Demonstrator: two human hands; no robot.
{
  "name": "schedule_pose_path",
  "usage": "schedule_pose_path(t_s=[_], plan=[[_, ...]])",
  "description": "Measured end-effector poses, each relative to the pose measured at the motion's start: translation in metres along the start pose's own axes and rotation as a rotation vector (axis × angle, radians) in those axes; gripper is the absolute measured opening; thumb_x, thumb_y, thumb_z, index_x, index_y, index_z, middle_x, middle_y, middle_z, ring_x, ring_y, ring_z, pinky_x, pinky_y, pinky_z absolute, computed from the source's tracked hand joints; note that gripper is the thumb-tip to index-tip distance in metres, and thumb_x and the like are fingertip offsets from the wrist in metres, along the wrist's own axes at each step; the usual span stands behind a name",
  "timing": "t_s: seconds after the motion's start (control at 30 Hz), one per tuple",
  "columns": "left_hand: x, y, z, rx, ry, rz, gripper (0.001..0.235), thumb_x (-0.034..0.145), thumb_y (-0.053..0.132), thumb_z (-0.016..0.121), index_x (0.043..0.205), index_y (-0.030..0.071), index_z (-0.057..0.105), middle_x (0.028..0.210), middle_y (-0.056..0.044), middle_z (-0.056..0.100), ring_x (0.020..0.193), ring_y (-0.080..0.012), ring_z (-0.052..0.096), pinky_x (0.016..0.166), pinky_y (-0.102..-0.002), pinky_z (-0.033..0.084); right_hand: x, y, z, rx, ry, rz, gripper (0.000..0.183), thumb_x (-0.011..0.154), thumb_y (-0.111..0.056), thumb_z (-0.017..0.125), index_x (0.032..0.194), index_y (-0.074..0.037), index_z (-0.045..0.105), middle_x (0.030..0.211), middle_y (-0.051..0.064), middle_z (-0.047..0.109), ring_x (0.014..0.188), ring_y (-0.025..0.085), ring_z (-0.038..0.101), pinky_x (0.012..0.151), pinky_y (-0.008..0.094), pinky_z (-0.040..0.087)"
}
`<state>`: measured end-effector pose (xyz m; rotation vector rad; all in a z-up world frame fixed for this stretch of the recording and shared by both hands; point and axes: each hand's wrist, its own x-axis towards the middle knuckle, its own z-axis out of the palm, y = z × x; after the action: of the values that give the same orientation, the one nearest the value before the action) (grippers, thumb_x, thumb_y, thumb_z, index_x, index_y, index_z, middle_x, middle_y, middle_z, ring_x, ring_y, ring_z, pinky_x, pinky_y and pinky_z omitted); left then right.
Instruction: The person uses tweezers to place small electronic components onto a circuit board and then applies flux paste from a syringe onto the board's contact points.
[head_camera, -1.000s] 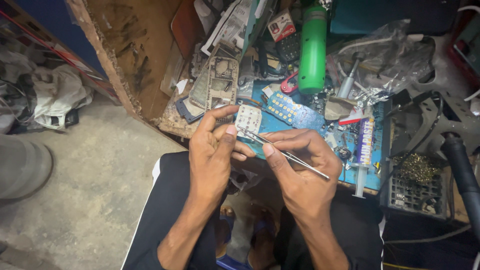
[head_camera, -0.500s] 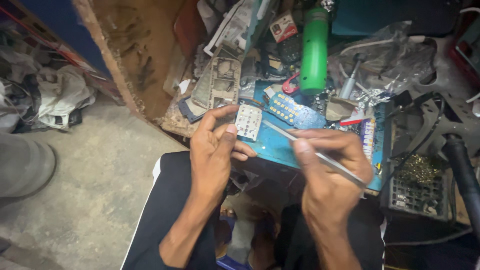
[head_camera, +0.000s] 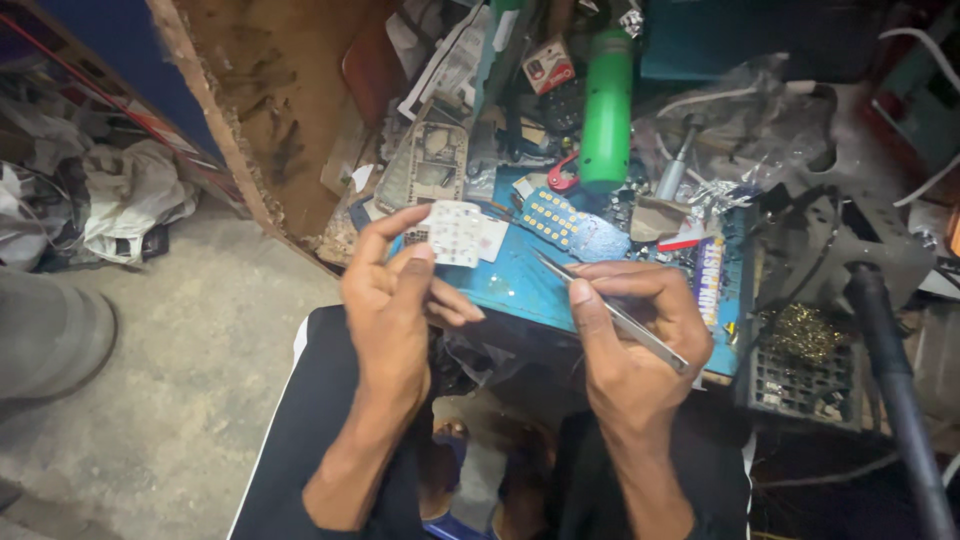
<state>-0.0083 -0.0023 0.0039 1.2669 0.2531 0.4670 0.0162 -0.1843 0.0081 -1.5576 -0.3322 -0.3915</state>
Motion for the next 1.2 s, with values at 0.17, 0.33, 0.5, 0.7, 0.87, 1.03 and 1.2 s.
schedule_pose_path(t_s=[0.17,0.33,0.5,0.7,0.87,1.03,1.2], plan=[[-0.001,0.001,-0.002,0.031,0.011,-0.005,0.036,0.103,0.011,0.053,0.135,-0.004,0.051,0.075,-0.014,0.068,0.048,-0.0174,0.065,0.044,-0.022,0.050,0.000,-0.001,0.000,-0.012,-0.011,-0.004,0.013,0.095,0.002,0.074,0.099,0.000,0.062,0.104,0.014,0.072,0.100,0.018,0.071,0.093,0.030,0.056],[-0.001,-0.005,0.002,0.023,-0.069,-0.059,0.037,0.103,0.013,0.054,0.136,-0.003,0.048,0.083,-0.013,0.073,0.049,-0.0171,0.066,0.044,-0.022,0.049,0.001,-0.004,0.000,-0.040,-0.027,-0.020,0.013,0.094,0.001,0.074,0.097,-0.001,0.062,0.103,0.013,0.073,0.098,0.018,0.071,0.091,0.030,0.057],[0.002,-0.009,0.005,0.031,-0.055,-0.042,0.038,0.102,0.016,0.055,0.135,-0.003,0.050,0.078,-0.014,0.071,0.049,-0.0187,0.067,0.043,-0.023,0.051,0.002,-0.007,0.000,-0.060,-0.023,0.012,0.012,0.094,0.001,0.074,0.096,-0.001,0.062,0.101,0.013,0.073,0.094,0.016,0.070,0.085,0.028,0.057],[0.001,-0.009,0.006,0.029,-0.059,-0.024,0.041,0.103,0.020,0.055,0.136,-0.003,0.049,0.078,-0.013,0.071,0.050,-0.0184,0.069,0.044,-0.023,0.053,0.004,-0.008,0.002,-0.030,-0.025,0.038,0.011,0.093,0.001,0.074,0.095,0.000,0.063,0.102,0.013,0.074,0.092,0.014,0.071,0.083,0.026,0.058],[0.002,-0.009,0.006,0.050,-0.053,-0.033,0.041,0.103,0.022,0.054,0.135,-0.003,0.050,0.076,-0.013,0.071,0.051,-0.0184,0.069,0.045,-0.023,0.053,0.004,-0.008,0.002,-0.079,-0.033,0.023,0.011,0.092,0.001,0.074,0.094,0.001,0.064,0.102,0.013,0.074,0.092,0.015,0.071,0.082,0.026,0.058],[0.002,-0.008,0.009,0.083,-0.034,-0.034,0.040,0.103,0.023,0.053,0.133,-0.003,0.051,0.072,-0.013,0.070,0.050,-0.0183,0.069,0.045,-0.023,0.053,0.006,-0.009,0.001,-0.110,-0.029,0.063,0.010,0.091,0.001,0.075,0.093,0.001,0.064,0.101,0.013,0.075,0.089,0.014,0.072,0.078,0.026,0.058],[0.001,-0.008,0.011,0.108,-0.028,-0.023,0.038,0.104,0.022,0.053,0.133,-0.003,0.052,0.071,-0.013,0.069,0.050,-0.0175,0.069,0.045,-0.023,0.053,0.006,-0.007,0.002,-0.076,-0.029,0.044,0.010,0.091,0.001,0.074,0.093,0.001,0.065,0.101,0.012,0.075,0.088,0.014,0.071,0.078,0.026,0.058]])
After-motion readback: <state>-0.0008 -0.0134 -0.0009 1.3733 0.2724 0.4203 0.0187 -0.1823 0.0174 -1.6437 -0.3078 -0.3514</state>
